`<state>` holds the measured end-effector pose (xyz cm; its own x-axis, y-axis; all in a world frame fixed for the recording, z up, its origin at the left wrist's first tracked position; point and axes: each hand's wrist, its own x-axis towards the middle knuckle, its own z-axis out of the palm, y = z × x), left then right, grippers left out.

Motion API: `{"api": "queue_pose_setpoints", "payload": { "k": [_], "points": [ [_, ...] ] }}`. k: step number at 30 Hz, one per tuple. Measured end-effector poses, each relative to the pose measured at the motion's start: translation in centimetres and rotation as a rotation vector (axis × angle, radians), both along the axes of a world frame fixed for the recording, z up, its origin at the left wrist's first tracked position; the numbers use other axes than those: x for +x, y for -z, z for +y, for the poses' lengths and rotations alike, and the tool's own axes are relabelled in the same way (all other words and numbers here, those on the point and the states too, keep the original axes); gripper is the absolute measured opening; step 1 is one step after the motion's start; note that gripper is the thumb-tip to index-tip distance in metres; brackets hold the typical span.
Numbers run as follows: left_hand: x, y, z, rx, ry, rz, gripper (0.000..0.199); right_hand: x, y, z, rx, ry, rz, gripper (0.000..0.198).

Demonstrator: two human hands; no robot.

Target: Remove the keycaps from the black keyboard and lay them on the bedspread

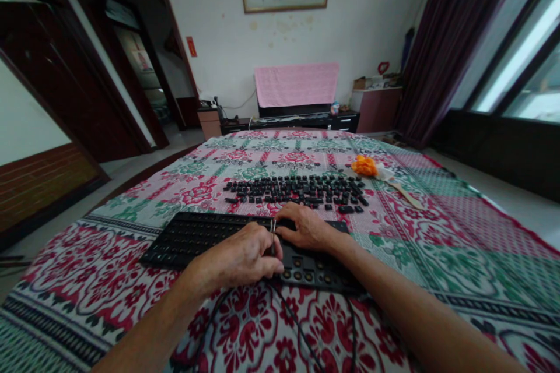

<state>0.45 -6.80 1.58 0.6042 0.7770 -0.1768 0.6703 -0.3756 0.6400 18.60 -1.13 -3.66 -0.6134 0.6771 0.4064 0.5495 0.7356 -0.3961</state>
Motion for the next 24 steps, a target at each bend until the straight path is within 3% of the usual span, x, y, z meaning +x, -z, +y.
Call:
{"api": "queue_pose_setpoints", "payload": {
  "k": [6,12,19,24],
  "points": [
    [-0.3,-0.2,0.3,-0.117,0.011,-0.041,0.024,0.0,0.0,0.0,0.007,0.009,-0.007,0.017],
    [-0.1,-0.3,-1.1,0.171,0.030,0.022,0.019,-0.1,0.0,-0.1,0.009,0.025,-0.018,0.017],
    [-0.8,0.6,0.3,-0.224,-0.092,-0.254,0.019,-0.1,0.1,0.0,0.014,0.023,-0.030,0.018],
    [-0.9,0.7,1.2,-0.332,-0.138,-0.339,0.017,-0.1,0.2,0.0,0.013,0.023,-0.023,0.018]
  ]
}}
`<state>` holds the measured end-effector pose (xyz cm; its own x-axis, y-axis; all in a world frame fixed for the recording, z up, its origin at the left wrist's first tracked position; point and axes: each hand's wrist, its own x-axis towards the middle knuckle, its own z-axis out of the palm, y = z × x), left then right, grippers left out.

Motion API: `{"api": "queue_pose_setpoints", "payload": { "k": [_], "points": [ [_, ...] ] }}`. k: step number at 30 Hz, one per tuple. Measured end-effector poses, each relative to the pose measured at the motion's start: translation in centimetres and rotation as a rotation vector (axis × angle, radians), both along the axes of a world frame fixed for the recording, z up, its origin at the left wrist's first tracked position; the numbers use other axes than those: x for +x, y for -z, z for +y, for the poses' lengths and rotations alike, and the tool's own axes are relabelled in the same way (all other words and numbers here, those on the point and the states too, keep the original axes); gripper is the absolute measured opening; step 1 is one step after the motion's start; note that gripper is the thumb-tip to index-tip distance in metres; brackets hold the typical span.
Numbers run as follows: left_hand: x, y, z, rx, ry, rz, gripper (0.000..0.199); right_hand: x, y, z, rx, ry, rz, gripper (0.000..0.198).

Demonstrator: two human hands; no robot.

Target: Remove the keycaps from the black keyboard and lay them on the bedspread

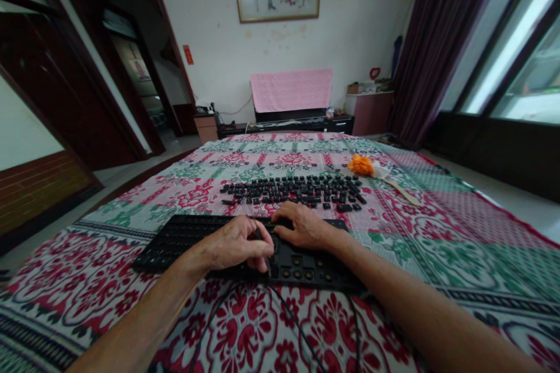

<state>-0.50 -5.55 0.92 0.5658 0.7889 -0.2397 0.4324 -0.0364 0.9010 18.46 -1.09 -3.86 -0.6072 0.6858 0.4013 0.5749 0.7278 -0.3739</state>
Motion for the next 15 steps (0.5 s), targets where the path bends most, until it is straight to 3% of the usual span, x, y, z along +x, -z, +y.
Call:
{"api": "queue_pose_setpoints", "payload": {
  "k": [6,11,15],
  "points": [
    [-0.4,-0.3,0.3,-0.037,-0.033,-0.038,0.019,0.0,0.1,0.0,-0.014,0.014,-0.006,0.018],
    [-0.7,-1.7,0.0,0.094,-0.066,0.006,0.016,0.1,-0.2,0.2,-0.014,-0.028,0.025,0.018],
    [-0.9,-1.9,0.3,0.172,-0.118,0.002,0.017,0.1,-2.1,-0.3,-0.068,-0.098,0.152,0.021]
  ]
}}
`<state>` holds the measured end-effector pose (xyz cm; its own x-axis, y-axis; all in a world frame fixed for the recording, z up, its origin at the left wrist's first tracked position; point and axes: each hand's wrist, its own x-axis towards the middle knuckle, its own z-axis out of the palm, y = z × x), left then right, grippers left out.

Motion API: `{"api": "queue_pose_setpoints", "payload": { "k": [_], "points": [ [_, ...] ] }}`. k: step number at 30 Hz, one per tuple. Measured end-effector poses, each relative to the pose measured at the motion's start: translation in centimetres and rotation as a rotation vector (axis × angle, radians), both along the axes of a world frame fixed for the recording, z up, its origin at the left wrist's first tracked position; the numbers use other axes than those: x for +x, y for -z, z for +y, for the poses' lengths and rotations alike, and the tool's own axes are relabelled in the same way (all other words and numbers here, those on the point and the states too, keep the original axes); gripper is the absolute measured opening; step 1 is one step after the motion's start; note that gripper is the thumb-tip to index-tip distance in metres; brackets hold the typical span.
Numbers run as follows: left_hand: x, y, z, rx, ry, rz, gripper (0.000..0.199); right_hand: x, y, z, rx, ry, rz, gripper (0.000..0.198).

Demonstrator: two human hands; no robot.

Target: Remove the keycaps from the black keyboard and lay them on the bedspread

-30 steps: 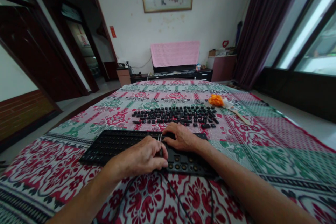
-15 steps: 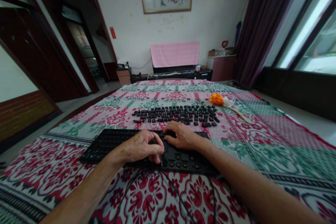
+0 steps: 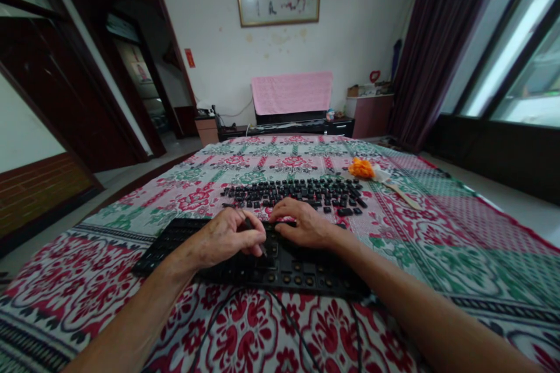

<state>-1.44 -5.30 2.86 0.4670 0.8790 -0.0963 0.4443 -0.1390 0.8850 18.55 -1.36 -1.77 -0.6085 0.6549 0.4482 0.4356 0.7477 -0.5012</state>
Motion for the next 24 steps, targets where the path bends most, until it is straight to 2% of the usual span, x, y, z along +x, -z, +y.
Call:
{"api": "queue_pose_setpoints", "payload": {
  "k": [5,8,11,15,19,22,24],
  "points": [
    [0.0,0.4,0.5,0.074,-0.026,-0.022,0.016,0.0,-2.3,-1.3,-0.353,-0.158,-0.031,0.023],
    [0.0,0.4,0.6,0.111,-0.045,-0.031,0.015,-0.3,-2.1,-1.5,-0.426,-0.192,-0.020,0.019],
    [0.2,0.3,0.6,0.127,-0.084,-0.050,0.017,-0.5,-1.9,-1.3,-0.380,-0.147,0.004,0.016],
    [0.6,0.7,0.7,0.187,-0.155,-0.121,0.023,0.0,-2.7,-0.9,-0.251,-0.081,-0.018,0.019],
    [1.0,1.5,0.8,0.320,-0.086,-0.072,0.019,0.7,-3.2,-0.4,-0.078,-0.053,-0.131,0.019],
    [1.0,1.9,1.0,0.378,-0.062,0.003,0.018,0.9,-2.8,-0.2,-0.057,-0.047,-0.190,0.018],
    [0.9,2.1,1.1,0.334,-0.078,0.013,0.020,0.8,-2.6,-0.2,-0.067,-0.052,-0.198,0.018]
  ]
}}
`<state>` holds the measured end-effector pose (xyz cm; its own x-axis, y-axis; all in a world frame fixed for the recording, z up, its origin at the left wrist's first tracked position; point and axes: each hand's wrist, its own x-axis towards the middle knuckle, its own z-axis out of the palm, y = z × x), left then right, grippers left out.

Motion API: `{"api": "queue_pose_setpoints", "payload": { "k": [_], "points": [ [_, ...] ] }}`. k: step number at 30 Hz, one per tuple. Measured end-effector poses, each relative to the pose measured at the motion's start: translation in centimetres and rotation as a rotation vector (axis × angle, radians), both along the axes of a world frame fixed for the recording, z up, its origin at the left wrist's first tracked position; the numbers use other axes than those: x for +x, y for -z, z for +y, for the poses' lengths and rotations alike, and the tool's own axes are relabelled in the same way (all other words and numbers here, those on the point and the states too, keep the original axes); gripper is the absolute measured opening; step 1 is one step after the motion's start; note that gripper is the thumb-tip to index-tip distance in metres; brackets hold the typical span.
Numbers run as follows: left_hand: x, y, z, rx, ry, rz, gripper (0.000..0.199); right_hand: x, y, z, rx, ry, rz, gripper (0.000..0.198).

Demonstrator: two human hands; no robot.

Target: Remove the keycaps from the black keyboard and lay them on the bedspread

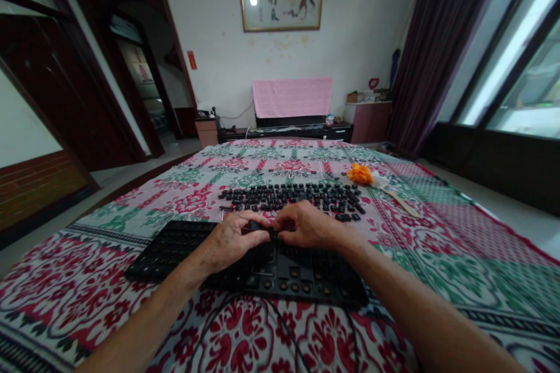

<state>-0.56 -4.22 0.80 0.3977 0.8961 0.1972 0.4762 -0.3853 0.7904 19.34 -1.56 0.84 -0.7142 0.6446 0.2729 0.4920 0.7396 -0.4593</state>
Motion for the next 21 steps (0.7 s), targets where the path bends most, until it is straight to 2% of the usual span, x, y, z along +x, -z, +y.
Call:
{"api": "queue_pose_setpoints", "payload": {
  "k": [3,5,9,14,17,21],
  "points": [
    [-0.2,0.0,0.1,-0.142,-0.020,-0.049,0.025,-0.1,0.0,-0.1,-0.002,-0.031,0.015,0.018],
    [-0.3,0.0,0.1,-0.179,-0.019,-0.078,0.027,0.0,0.0,-0.1,-0.006,-0.042,0.025,0.018],
    [-0.2,0.1,0.3,-0.139,-0.039,-0.040,0.025,0.2,0.5,0.3,0.022,-0.022,0.033,0.020],
    [-0.4,0.8,0.8,-0.048,-0.178,0.043,0.021,0.1,0.7,0.6,0.134,0.005,0.027,0.020],
    [-0.8,1.1,1.2,-0.133,-0.215,-0.017,0.029,0.7,0.0,1.1,0.147,0.098,0.122,0.018],
    [-1.0,0.8,1.4,-0.168,-0.266,-0.097,0.033,2.9,-0.5,2.6,0.106,0.326,0.293,0.020]
  ]
}}
